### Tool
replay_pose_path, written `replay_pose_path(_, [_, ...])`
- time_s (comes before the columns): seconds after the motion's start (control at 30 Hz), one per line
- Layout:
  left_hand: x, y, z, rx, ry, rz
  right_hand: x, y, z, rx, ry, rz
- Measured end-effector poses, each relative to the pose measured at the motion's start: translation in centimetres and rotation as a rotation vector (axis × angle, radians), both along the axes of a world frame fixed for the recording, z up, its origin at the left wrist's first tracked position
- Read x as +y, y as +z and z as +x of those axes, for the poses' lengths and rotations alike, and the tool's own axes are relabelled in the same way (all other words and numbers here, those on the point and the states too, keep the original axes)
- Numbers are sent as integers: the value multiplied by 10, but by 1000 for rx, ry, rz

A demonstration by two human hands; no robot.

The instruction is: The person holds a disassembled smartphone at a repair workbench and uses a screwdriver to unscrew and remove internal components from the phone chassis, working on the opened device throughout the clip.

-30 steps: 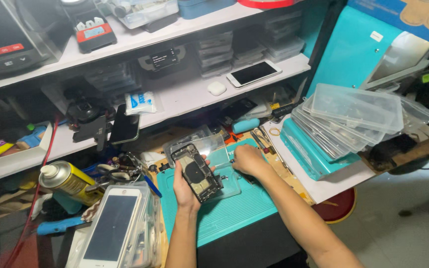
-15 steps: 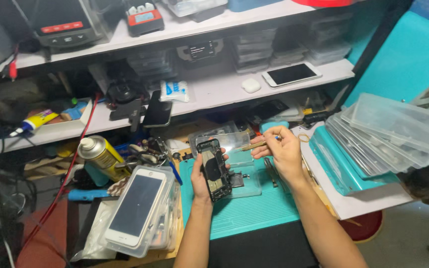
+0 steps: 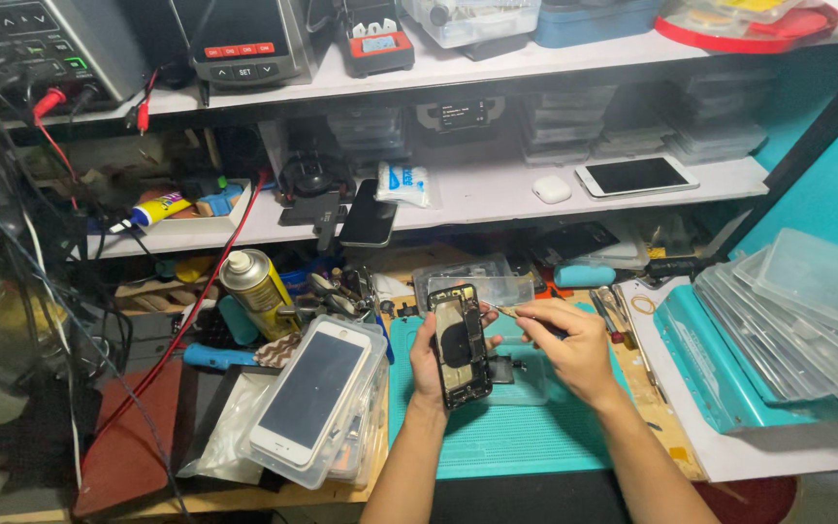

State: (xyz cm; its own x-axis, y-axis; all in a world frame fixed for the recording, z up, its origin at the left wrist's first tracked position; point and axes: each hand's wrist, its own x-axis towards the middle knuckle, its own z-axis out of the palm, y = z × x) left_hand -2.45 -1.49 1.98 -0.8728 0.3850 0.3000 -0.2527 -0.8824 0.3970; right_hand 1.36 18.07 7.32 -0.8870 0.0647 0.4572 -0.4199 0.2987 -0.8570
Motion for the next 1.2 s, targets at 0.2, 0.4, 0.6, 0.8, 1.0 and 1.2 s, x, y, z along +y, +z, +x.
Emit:
replay_pose_path(0.2, [-1,-3,0,52,-24,-27,-9,27,5,293,-11,292])
replay_pose_path(0.4, [-2,-4,2,67,-9,-26,-12,31,9,150,-73,229])
replay_pose_path(0.6, [0,-4,2,74,-8,-33,-7,31,4,86,-63,201])
replay_pose_path(0.8, [1,-9,2,61,-34,-26,-4,28,1,72,-63,222])
replay_pose_path(1.0, [3,-11,1,66,-17,-28,-2,27,0,78,-76,242])
replay_pose_path(1.2, [3,-12,1,77,-8,-59,-1,30,1,63,-62,270])
